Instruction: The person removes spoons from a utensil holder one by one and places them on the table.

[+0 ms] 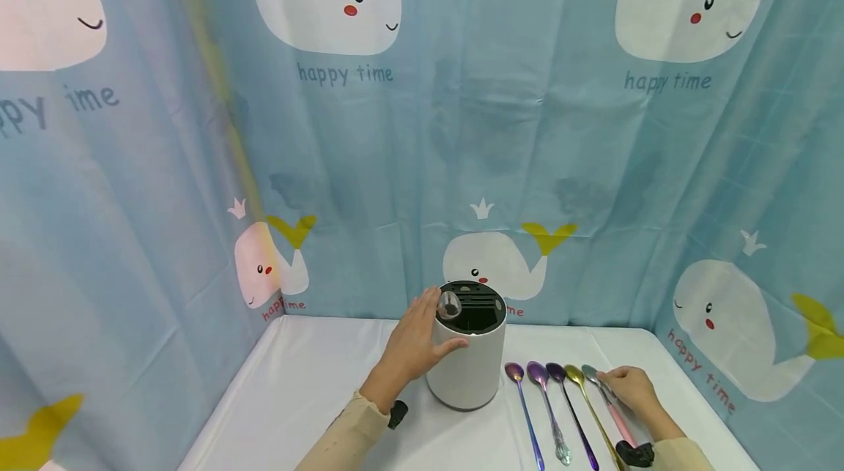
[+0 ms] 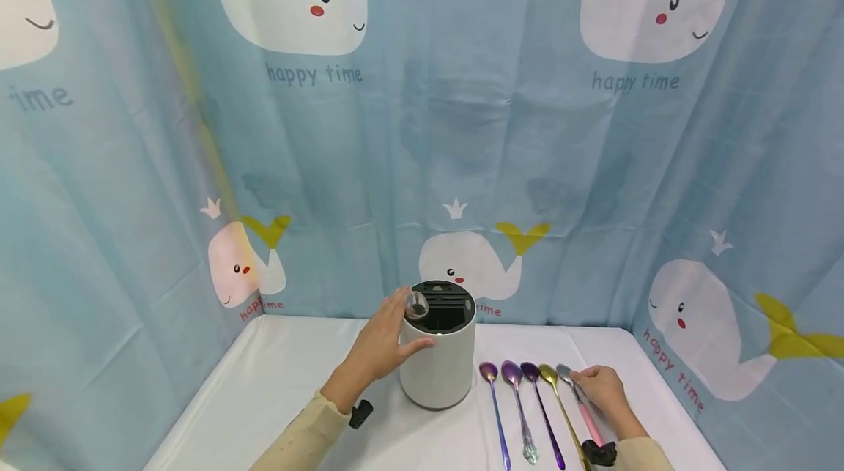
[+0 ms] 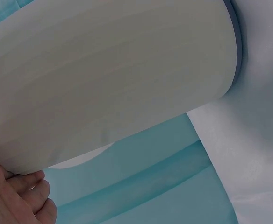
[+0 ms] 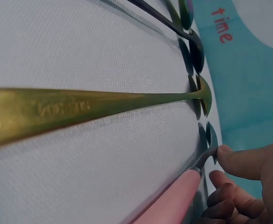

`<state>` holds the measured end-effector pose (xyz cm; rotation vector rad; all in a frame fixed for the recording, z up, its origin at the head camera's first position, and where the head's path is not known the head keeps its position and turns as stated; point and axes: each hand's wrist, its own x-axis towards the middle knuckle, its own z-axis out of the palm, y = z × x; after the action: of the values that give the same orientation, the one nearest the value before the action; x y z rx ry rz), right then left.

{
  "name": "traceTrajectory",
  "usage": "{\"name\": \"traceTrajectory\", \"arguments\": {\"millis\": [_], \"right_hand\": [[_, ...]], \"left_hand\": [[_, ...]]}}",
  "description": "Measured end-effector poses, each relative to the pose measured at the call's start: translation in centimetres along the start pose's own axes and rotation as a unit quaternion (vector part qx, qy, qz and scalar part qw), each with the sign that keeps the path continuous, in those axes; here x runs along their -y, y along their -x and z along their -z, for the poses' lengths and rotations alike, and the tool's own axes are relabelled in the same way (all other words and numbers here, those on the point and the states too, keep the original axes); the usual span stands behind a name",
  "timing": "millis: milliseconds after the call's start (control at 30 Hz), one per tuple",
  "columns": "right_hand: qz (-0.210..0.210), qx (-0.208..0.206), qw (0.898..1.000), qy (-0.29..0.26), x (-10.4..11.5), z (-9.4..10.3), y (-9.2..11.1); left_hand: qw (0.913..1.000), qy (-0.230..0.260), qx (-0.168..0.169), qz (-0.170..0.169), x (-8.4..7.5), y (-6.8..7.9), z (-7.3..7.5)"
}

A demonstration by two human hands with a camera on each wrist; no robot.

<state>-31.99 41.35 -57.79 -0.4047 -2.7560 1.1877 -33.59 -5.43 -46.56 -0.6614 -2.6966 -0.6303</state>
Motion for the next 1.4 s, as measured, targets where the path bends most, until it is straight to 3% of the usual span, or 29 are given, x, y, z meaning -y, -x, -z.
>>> {"name": "traceTrajectory", "arguments": {"millis": [267, 600, 733, 900, 1033, 1400], "right_hand": [[0.038, -0.034, 0.999, 0.020, 1.1, 0.1, -0.6], [0.146, -0.063, 0.987, -0.034, 7.4, -0.2, -0.3], [0.199, -0.049, 0.977, -0.065, 10.9, -0.1, 0.3], [0.273, -0.024, 0.954, -0.123, 15.0, -0.5, 1.1], [0.305, -0.006, 0.939, -0.159, 18.0, -1.1, 1.7], [0.368, 0.033, 0.912, -0.180, 22.6, -2.5, 3.5]], "left_hand": [[1.0000, -0.007, 0.002, -0.004, 0.1, -0.1, -0.2], [0.9999, -0.008, 0.000, -0.009, 0.2, 0.1, -0.2], [0.9998, -0.007, -0.008, -0.014, 0.2, 0.1, -0.3], [0.9998, -0.009, -0.011, -0.014, 0.1, 0.1, -0.2], [0.9998, -0.008, -0.013, -0.012, 0.1, 0.0, -0.1], [0.9997, -0.016, -0.013, -0.013, 0.1, 0.1, -0.2]]}}
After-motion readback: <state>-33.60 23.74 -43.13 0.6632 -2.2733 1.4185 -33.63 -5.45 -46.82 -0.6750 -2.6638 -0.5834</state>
